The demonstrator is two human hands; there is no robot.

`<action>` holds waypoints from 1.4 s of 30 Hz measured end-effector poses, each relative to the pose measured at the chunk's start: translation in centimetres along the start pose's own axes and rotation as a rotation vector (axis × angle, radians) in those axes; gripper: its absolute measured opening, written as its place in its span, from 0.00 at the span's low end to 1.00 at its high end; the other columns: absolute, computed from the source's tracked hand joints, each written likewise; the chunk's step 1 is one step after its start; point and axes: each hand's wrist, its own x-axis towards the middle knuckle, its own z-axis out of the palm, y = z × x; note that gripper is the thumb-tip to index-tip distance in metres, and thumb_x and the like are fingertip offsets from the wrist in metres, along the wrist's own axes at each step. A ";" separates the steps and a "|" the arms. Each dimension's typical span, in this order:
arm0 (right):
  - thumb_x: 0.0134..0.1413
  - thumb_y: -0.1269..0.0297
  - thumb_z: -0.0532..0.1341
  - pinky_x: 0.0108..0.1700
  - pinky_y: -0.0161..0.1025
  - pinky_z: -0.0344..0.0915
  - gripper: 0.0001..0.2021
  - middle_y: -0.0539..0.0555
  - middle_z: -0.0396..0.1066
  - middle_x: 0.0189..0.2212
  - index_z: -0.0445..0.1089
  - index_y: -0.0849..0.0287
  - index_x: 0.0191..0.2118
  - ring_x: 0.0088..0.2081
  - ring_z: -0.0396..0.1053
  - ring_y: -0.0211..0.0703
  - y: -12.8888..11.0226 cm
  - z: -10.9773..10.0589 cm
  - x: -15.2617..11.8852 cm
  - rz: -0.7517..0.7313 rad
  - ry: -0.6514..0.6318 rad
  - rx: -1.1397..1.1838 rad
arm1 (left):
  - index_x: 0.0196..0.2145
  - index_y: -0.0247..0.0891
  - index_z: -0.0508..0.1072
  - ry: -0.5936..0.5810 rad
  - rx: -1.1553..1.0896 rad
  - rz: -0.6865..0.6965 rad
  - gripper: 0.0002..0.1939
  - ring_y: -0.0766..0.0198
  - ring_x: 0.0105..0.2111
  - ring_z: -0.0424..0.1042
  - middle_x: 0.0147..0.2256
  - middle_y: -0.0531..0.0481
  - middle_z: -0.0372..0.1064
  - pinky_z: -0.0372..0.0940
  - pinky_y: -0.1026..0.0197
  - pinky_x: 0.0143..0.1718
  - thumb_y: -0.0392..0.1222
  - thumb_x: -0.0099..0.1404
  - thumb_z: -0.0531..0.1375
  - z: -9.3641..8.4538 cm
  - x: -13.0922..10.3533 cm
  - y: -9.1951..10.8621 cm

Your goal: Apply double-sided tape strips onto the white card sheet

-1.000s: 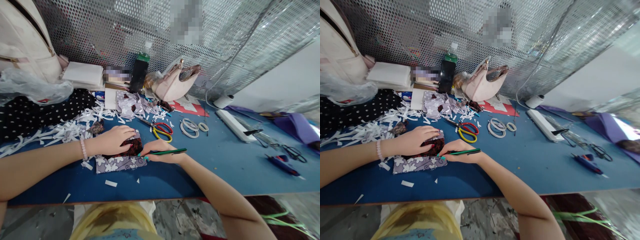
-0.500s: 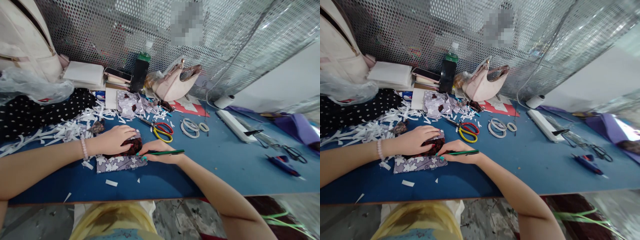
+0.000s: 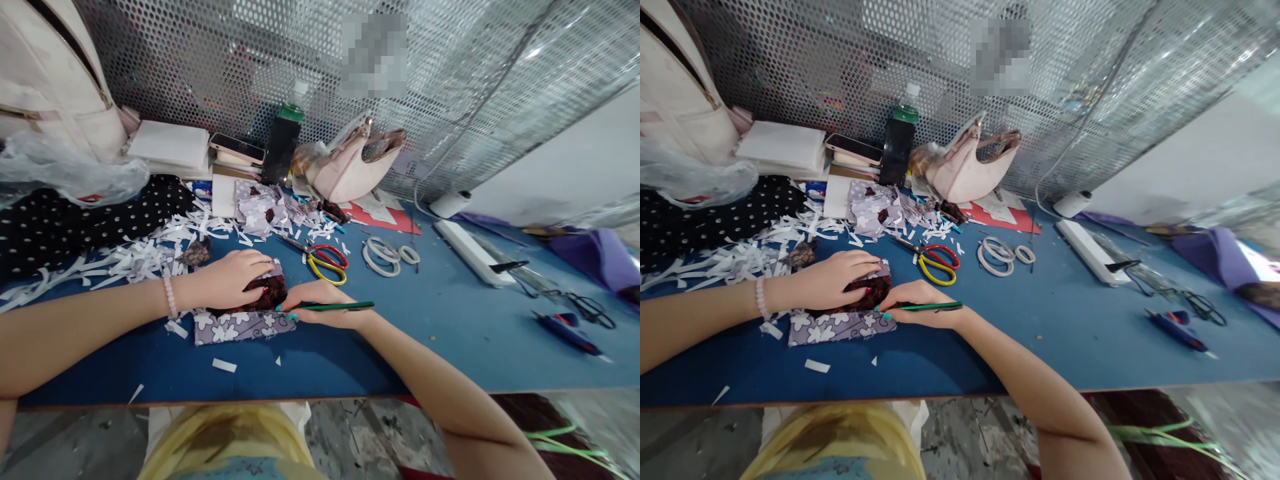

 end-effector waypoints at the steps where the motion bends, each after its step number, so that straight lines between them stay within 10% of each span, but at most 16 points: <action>1: 0.67 0.58 0.54 0.39 0.33 0.69 0.16 0.60 0.78 0.34 0.74 0.65 0.40 0.35 0.75 0.39 0.0 0.0 0.0 -0.006 -0.004 -0.001 | 0.59 0.34 0.67 -0.001 -0.001 0.000 0.22 0.50 0.59 0.64 0.59 0.38 0.66 0.60 0.47 0.60 0.42 0.69 0.55 0.0 0.0 0.0; 15: 0.64 0.68 0.55 0.34 0.30 0.67 0.10 0.55 0.77 0.29 0.74 0.63 0.36 0.30 0.73 0.35 -0.7 -1.4 0.6 -0.032 -0.021 -0.086 | 0.59 0.33 0.67 -0.006 0.002 0.000 0.23 0.50 0.59 0.64 0.59 0.38 0.66 0.59 0.47 0.60 0.42 0.68 0.56 0.0 0.1 0.0; 22: 0.63 0.69 0.53 0.26 0.27 0.66 0.10 0.51 0.75 0.25 0.72 0.62 0.37 0.22 0.70 0.31 -2.7 0.4 -1.0 0.229 0.187 0.006 | 0.60 0.36 0.66 -0.023 -0.002 -0.032 0.23 0.50 0.61 0.61 0.61 0.38 0.63 0.58 0.47 0.61 0.43 0.69 0.56 0.0 -0.1 0.0; 30: 0.61 0.73 0.52 0.29 0.28 0.64 0.10 0.51 0.74 0.26 0.70 0.60 0.35 0.25 0.69 0.33 -3.8 3.7 -0.9 0.139 0.275 -0.165 | 0.60 0.34 0.65 -0.040 0.007 -0.029 0.23 0.50 0.61 0.61 0.60 0.37 0.63 0.56 0.47 0.62 0.42 0.70 0.55 0.0 -0.1 0.1; 42: 0.63 0.72 0.50 0.28 0.29 0.60 0.10 0.49 0.68 0.23 0.65 0.58 0.31 0.24 0.64 0.33 -4.5 3.1 -0.1 0.091 0.195 -0.200 | 0.60 0.35 0.65 -0.044 0.018 -0.019 0.23 0.50 0.61 0.60 0.61 0.37 0.62 0.56 0.47 0.61 0.43 0.70 0.54 -0.1 -0.1 0.0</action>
